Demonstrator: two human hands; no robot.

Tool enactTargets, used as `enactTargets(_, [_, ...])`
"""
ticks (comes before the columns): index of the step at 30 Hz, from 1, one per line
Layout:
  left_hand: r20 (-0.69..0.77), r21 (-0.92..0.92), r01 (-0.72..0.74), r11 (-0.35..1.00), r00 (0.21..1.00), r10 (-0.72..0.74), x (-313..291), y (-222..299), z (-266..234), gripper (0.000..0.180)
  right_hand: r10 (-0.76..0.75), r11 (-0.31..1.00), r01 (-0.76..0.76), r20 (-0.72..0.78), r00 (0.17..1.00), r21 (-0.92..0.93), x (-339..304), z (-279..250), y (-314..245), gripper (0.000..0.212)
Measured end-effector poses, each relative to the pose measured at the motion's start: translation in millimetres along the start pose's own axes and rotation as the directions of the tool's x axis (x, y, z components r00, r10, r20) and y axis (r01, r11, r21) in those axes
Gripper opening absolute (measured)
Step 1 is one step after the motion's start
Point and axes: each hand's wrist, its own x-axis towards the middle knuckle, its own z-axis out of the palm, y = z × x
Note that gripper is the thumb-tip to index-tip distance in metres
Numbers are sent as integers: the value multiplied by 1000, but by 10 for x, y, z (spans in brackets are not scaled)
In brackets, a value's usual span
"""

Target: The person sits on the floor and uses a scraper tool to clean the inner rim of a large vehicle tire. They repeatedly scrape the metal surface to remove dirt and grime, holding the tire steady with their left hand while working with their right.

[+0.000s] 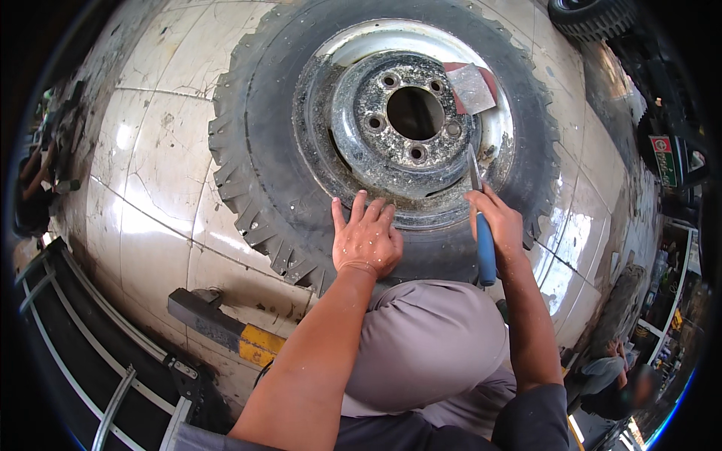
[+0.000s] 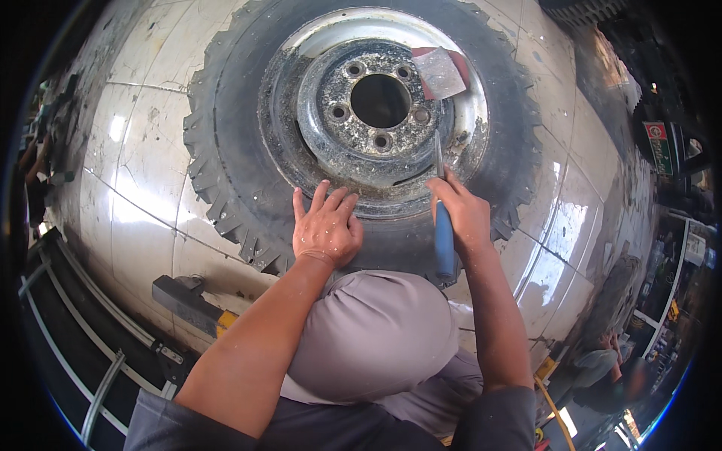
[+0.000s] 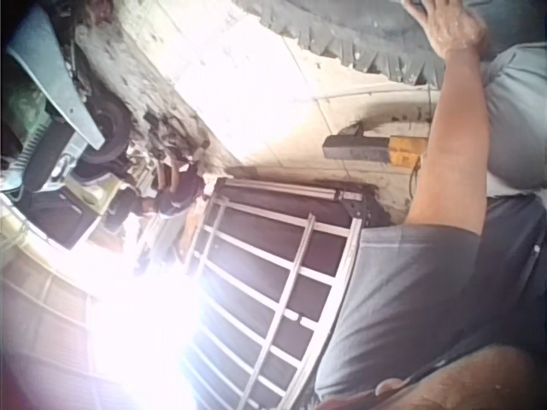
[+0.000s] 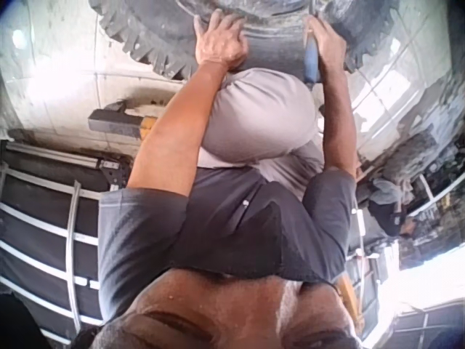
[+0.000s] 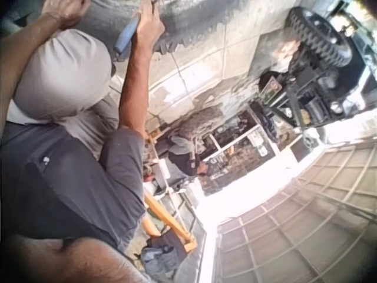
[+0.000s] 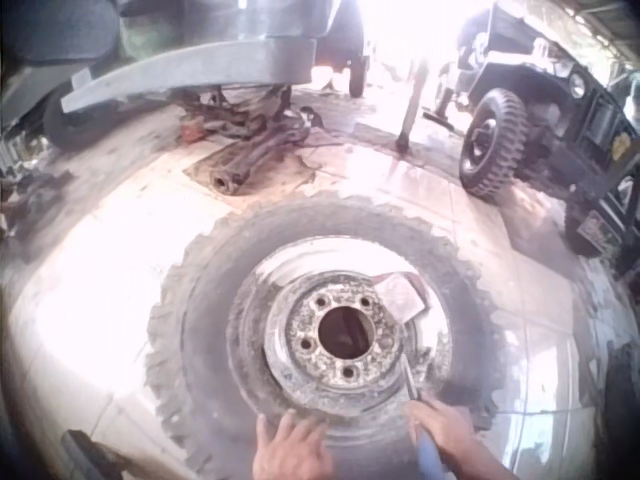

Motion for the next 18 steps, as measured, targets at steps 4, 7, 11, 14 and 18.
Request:
enactTargets(4, [57,-2,8,1000,998,-8,20,33,-36,45,-27,995,39,-136,990,92,-76,119,77,32])
enactTargets(7, [33,2,1,1000,999,-1,-5,0,-6,44,-10,999,16,-113,994,51,-73,74,11,30])
enactTargets(11, [14,2,-6,1000,1000,6,28,22,-12,44,42,999,-42,-184,982,0,-129,50,35,24])
enactTargets(14, [15,13,-3,1000,1000,3,-28,15,-4,44,153,988,-153,15,988,1,-232,6,158,24])
enactTargets(18, [13,9,-1,1000,1000,1,11,46,-11,45,121,992,-121,1,993,19,-331,11,211,25])
